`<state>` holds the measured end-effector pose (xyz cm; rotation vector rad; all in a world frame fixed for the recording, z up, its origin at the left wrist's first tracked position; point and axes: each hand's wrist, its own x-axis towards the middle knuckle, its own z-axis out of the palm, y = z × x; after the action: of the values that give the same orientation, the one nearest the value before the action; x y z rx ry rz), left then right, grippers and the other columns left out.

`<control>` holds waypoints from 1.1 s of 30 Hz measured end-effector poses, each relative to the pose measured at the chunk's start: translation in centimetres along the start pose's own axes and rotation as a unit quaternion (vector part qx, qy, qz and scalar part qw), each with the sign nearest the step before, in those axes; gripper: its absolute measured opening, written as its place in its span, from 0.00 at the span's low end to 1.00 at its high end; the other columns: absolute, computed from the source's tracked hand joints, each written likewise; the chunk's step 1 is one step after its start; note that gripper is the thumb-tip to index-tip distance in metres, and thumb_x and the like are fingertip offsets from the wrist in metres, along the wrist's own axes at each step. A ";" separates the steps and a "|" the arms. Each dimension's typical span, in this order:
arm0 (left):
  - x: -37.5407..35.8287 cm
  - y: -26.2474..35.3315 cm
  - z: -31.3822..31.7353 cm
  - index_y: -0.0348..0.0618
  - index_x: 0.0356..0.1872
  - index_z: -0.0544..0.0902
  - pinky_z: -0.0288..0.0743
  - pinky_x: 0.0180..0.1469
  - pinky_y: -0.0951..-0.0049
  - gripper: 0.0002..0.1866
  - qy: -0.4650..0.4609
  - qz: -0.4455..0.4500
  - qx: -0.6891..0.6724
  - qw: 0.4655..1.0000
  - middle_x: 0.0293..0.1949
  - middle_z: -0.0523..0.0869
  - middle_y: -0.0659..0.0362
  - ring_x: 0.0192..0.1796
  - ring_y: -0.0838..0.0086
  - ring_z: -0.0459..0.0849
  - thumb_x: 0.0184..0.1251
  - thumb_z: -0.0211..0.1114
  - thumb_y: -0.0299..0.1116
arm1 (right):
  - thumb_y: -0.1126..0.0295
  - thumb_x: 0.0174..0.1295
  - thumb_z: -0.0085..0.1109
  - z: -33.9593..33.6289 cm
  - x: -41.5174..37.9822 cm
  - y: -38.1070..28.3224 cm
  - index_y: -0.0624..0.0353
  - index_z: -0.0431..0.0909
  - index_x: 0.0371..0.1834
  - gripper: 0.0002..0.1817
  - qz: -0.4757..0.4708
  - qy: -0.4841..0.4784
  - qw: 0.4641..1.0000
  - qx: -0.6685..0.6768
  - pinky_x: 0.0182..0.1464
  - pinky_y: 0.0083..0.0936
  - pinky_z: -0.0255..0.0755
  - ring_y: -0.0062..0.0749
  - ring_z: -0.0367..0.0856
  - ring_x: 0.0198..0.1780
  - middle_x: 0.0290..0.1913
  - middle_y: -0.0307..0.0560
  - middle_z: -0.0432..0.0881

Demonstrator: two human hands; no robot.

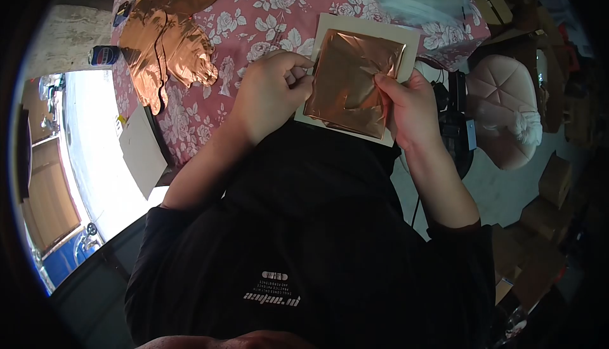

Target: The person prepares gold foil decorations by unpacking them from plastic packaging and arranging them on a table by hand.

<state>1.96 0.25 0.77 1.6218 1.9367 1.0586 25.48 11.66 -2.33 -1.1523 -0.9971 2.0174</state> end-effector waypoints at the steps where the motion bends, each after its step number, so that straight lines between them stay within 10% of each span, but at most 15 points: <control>1: 0.0 0.0 0.0 0.33 0.44 0.91 0.86 0.46 0.57 0.11 0.004 -0.006 -0.008 1.000 0.35 0.90 0.49 0.40 0.55 0.91 0.61 0.75 0.24 | 0.77 0.78 0.66 0.9 -0.1 0.2 0.60 0.84 0.59 0.10 -0.021 0.014 0.999 0.025 0.33 0.18 0.77 0.19 0.84 0.34 0.43 0.40 0.89; 8: -0.3 -0.4 0.2 0.35 0.45 0.90 0.85 0.43 0.58 0.11 0.034 0.008 -0.017 0.999 0.33 0.90 0.50 0.38 0.56 0.91 0.61 0.75 0.24 | 0.80 0.79 0.64 -0.4 0.5 1.3 0.61 0.81 0.66 0.15 -0.049 -0.031 0.998 0.008 0.55 0.26 0.86 0.25 0.89 0.49 0.52 0.44 0.90; 18: 0.1 -0.2 0.2 0.37 0.46 0.88 0.88 0.46 0.50 0.10 0.012 0.049 0.076 0.996 0.42 0.91 0.47 0.43 0.48 0.92 0.67 0.70 0.28 | 0.79 0.77 0.68 2.0 0.2 2.1 0.57 0.82 0.52 0.07 -0.064 -0.027 0.997 0.016 0.45 0.21 0.77 0.18 0.82 0.39 0.43 0.38 0.88; 33: 0.5 0.9 0.9 0.35 0.54 0.89 0.88 0.45 0.53 0.15 0.058 0.081 0.108 0.989 0.40 0.90 0.45 0.43 0.48 0.91 0.66 0.69 0.24 | 0.79 0.78 0.66 5.3 -0.7 1.6 0.57 0.82 0.58 0.10 -0.077 -0.019 0.996 0.046 0.45 0.21 0.78 0.19 0.83 0.40 0.48 0.38 0.89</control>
<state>3.05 1.06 0.92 1.9018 2.0863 1.0553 20.85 8.61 -1.59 -0.9623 -0.9703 1.9475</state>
